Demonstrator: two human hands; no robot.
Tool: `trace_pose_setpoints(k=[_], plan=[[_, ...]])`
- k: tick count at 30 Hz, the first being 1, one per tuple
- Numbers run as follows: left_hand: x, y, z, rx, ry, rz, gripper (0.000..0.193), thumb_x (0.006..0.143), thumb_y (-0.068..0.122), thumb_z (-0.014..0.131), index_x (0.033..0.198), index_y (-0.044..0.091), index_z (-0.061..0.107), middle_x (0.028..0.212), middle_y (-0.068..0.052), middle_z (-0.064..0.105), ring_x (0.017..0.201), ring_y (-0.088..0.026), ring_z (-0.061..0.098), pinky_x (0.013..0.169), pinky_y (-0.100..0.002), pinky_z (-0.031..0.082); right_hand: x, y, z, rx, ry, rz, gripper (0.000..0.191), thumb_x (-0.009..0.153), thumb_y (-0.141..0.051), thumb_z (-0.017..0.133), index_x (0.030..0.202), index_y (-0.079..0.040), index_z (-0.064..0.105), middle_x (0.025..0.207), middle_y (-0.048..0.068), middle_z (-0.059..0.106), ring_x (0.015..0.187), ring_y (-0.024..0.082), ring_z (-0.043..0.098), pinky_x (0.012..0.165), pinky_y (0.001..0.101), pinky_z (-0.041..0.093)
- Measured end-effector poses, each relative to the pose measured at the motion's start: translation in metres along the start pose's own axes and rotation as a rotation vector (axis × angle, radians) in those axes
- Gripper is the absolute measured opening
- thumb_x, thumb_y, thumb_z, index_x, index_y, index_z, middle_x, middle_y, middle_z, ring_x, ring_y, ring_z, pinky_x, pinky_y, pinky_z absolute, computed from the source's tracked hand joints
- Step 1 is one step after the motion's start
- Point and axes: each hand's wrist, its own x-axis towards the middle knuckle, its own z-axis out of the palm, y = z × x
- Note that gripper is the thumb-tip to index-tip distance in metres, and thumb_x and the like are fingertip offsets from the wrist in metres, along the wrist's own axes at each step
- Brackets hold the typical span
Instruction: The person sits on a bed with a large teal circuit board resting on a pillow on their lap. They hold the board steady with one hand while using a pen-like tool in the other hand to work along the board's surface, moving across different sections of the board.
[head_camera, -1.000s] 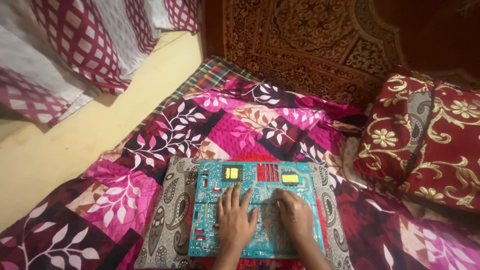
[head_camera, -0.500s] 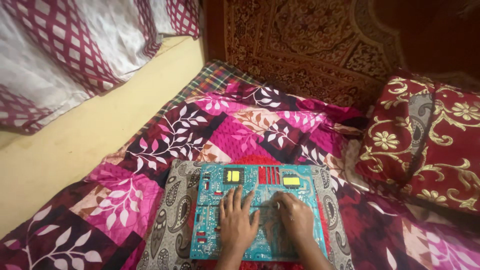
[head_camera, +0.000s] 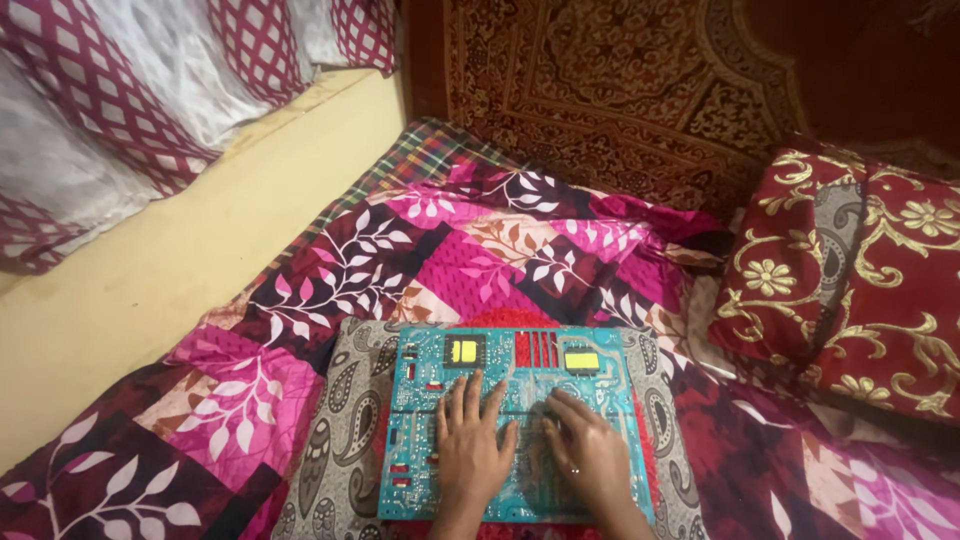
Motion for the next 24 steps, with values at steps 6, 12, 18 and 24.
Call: trace_pose_setpoints(k=[6,12,18,24], plan=[[-0.002,-0.001,0.001,0.012,0.013,0.000,0.061,0.091,0.042,0.059,0.147,0.019,0.049,0.157,-0.015,0.037,0.147,-0.037,0.027,0.119,-0.056,0.015,-0.003,0.003,-0.011,0.129,0.159,-0.177,0.026,0.089,-0.019,0.069,0.112,-0.013,0.079,0.111,0.011,0.073,0.086,0.029,0.073,0.073,0.0390,0.058],[-0.001,-0.002,0.002,0.025,0.009,0.008,0.061,0.091,0.043,0.059,0.146,0.019,0.048,0.156,-0.015,0.037,0.146,-0.037,0.027,0.119,-0.057,0.014,-0.004,0.016,-0.009,-0.016,0.107,0.093,0.028,0.078,-0.028,0.078,0.106,-0.023,0.080,0.093,0.007,0.078,0.069,0.024,0.075,0.063,0.0381,0.058],[-0.002,-0.003,0.003,0.011,0.021,0.013,0.061,0.091,0.043,0.059,0.146,0.018,0.049,0.156,-0.015,0.038,0.146,-0.036,0.029,0.119,-0.056,0.016,-0.018,0.021,-0.002,-0.021,0.165,0.117,0.019,0.080,-0.032,0.079,0.097,-0.024,0.081,0.085,0.004,0.080,0.068,0.021,0.077,0.060,0.0369,0.059],[-0.001,-0.002,-0.001,0.039,0.029,0.019,0.061,0.091,0.043,0.059,0.147,0.020,0.049,0.155,-0.014,0.039,0.145,-0.036,0.030,0.119,-0.056,0.017,-0.017,0.016,-0.003,0.126,0.209,-0.001,0.020,0.081,-0.027,0.077,0.099,-0.018,0.079,0.093,0.004,0.080,0.069,0.022,0.077,0.063,0.0359,0.059]])
